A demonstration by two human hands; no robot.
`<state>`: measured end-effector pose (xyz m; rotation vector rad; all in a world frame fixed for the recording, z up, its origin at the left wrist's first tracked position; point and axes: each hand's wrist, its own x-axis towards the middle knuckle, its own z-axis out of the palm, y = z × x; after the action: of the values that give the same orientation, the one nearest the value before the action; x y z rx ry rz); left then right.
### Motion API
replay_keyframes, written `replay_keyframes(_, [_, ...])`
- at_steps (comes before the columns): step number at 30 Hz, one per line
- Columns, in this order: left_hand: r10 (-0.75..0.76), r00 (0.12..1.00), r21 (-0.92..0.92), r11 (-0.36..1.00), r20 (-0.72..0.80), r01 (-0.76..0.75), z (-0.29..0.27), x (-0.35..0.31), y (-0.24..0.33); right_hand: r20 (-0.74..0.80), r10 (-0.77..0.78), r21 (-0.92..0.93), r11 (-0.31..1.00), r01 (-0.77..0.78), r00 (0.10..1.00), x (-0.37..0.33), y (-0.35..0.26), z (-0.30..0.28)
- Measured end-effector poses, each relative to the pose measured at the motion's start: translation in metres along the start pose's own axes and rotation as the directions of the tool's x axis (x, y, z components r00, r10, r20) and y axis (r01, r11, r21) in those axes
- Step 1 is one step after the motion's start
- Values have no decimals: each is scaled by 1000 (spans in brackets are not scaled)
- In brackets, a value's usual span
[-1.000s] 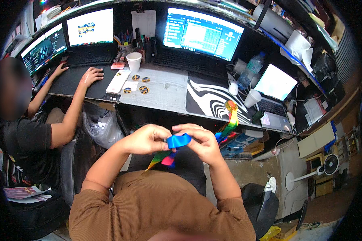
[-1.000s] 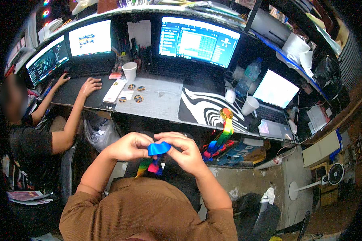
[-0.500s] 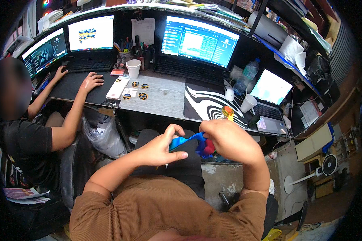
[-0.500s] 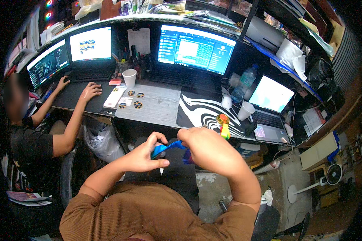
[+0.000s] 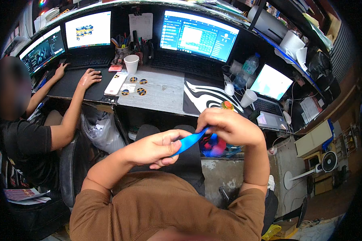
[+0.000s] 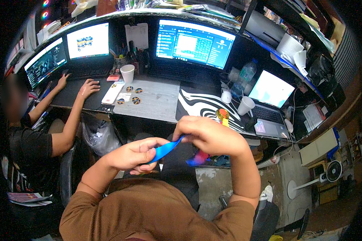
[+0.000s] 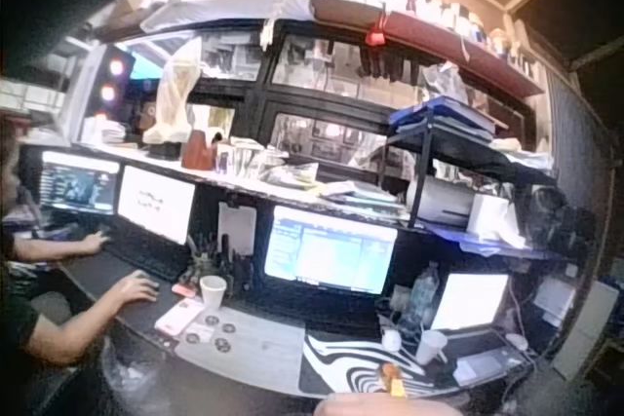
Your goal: The person repeatedly picks up a gold medal and a small circular sticker, places the sticker on the medal face, and sets the finished medal on the desk. The process is repeated several times with identical medals and stickers.
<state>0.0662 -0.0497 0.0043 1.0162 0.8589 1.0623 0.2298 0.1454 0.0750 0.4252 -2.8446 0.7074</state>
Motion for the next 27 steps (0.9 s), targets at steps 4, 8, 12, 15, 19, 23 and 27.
replay_keyframes(4, [-70, 998, -93, 993, 6, 70, -2, -7, 18, -210, 140, 64, 990, -129, 968, -19, 12, 2])
replay_keyframes(8, [56, 998, -118, 991, -42, -61, -5, -11, 31, -449, 308, 608, 793, 34, 839, -33, 23, 27])
replay_keyframes(12, [54, 996, -113, 992, -72, -62, -5, -17, 43, -503, 195, 429, 902, 48, 842, -44, 37, 32])
replay_keyframes(15, [95, 991, -125, 986, -95, -106, 0, -22, 49, -630, -13, -91, 994, -57, 776, -41, 46, 33])
replay_keyframes(19, [166, 976, -138, 973, -138, -185, 8, -26, 54, -689, -214, -403, 907, -120, 692, -38, 51, 45])
replay_keyframes(23, [248, 949, -166, 945, -196, -282, 10, -31, 62, -727, -368, -502, 861, -84, 580, -37, 55, 72])
replay_keyframes(27, [273, 944, -156, 940, -185, -302, 10, -33, 67, -660, -421, -561, 827, -36, 622, -39, 61, 82])
